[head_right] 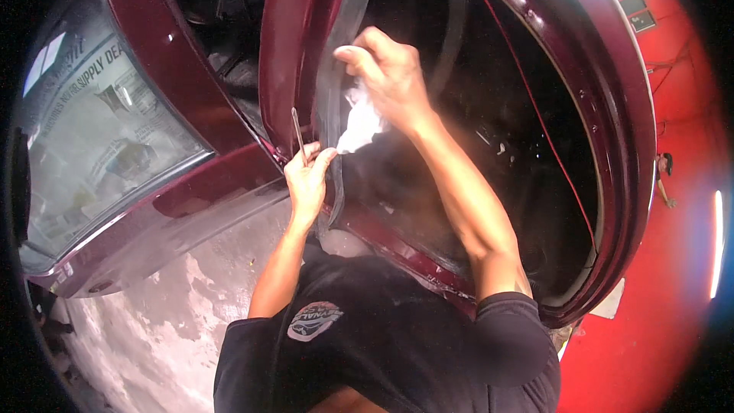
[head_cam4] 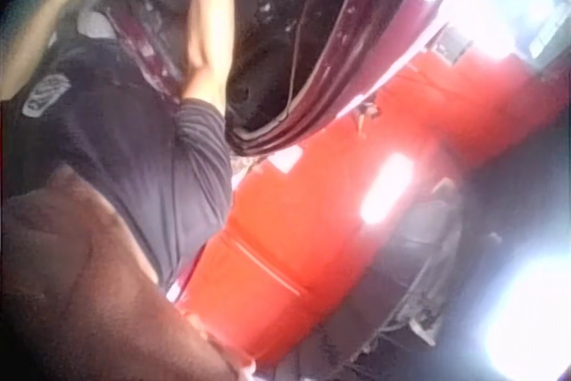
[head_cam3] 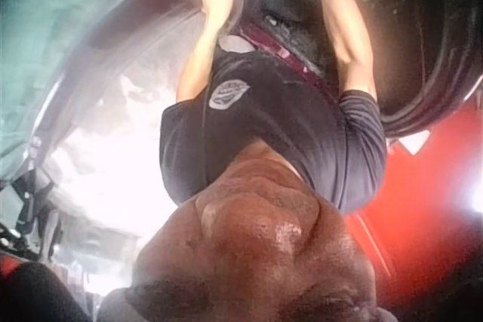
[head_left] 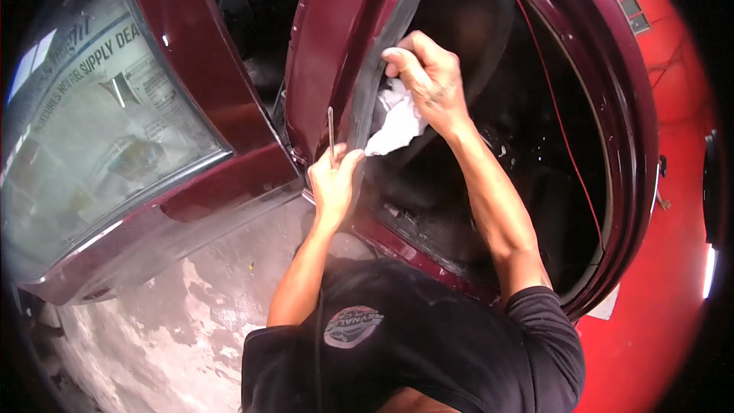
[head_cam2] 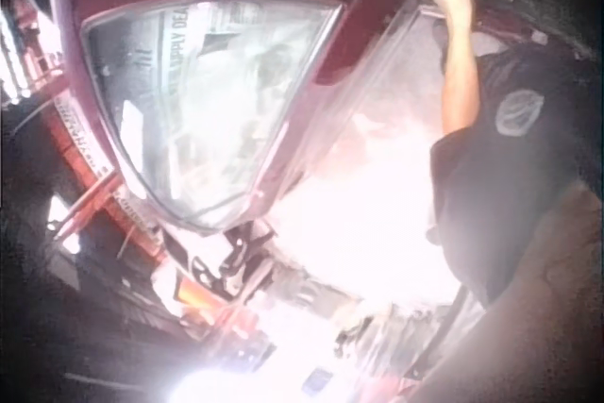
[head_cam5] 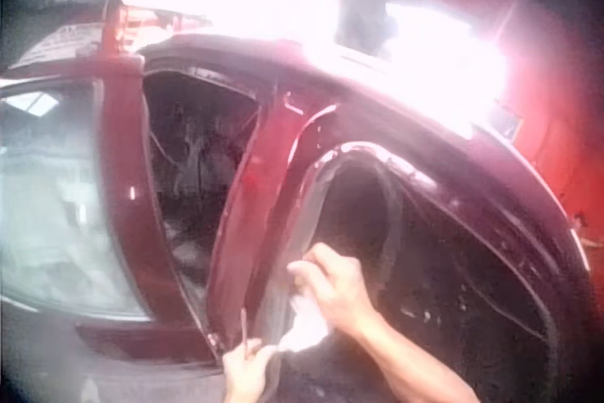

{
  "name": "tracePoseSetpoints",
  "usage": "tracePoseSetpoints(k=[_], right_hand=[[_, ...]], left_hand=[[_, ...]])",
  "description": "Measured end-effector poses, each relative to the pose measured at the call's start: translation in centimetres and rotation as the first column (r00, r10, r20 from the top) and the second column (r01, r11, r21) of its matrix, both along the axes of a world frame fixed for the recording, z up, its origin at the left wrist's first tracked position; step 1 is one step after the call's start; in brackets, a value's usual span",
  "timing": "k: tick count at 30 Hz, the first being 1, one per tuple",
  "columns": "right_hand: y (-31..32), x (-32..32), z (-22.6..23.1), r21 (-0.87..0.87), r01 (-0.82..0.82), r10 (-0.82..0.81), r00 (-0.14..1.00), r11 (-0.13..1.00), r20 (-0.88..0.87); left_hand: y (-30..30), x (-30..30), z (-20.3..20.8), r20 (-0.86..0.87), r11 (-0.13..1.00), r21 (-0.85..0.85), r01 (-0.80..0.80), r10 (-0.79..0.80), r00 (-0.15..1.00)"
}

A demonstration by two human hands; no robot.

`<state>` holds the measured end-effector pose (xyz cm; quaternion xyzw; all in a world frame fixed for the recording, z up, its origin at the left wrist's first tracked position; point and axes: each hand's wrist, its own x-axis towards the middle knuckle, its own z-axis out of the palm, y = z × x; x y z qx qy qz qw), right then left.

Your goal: The person cleans the trunk opening of a maroon car with a white cloth, then uses a flathead screwdriver to pry and install a black rubber weather stripping seal along the trunk lid perimeter. The seal is pressed into place around the entire opening.

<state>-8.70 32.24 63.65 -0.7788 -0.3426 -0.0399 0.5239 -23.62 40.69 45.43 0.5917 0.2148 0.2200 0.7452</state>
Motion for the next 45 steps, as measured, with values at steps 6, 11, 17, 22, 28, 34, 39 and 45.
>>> tracePoseSetpoints(k=[6,11,17,22,28,34,39,45], right_hand=[[0.7,1.0,1.0,0.014,0.024,-0.025,0.998,1.0,0.066],[0.1,1.5,2.0,0.128,-0.024,0.033,0.997,0.991,-0.068],[1.0,3.1,2.8,0.121,-0.057,0.063,0.997,0.991,-0.051],[1.9,1.2,3.5,0.249,0.112,-0.095,0.992,0.962,-0.078],[4.6,2.7,3.5,0.497,0.202,-0.32,0.933,0.844,0.163],[2.0,-2.2,-2.5,-0.06,0.229,-0.178,0.875,0.972,0.45],[2.6,-2.2,-5.3,0.057,0.233,-0.225,0.799,0.971,0.557],[2.3,-1.2,-4.8,0.013,0.165,-0.135,0.762,0.986,0.633]], left_hand=[[-1.0,-0.3,-0.4,-0.049,0.999,0.009,0.044,-0.043,0.998],[-1.1,-0.4,-0.8,-0.034,1.0,0.007,0.007,-0.007,0.999],[-0.7,0.1,0.7,-0.086,0.997,0.066,0.033,-0.027,0.996],[-0.1,0.8,1.2,0.1,0.985,0.138,-0.101,0.088,0.991],[0.7,2.6,6.6,0.185,0.971,0.229,-0.072,0.029,0.982],[1.2,3.0,6.4,0.144,0.915,0.391,-0.093,0.039,0.989],[1.8,2.9,5.1,0.192,0.869,0.485,-0.101,0.007,0.981],[0.9,3.7,6.2,0.284,0.847,0.497,-0.191,0.05,0.958]])
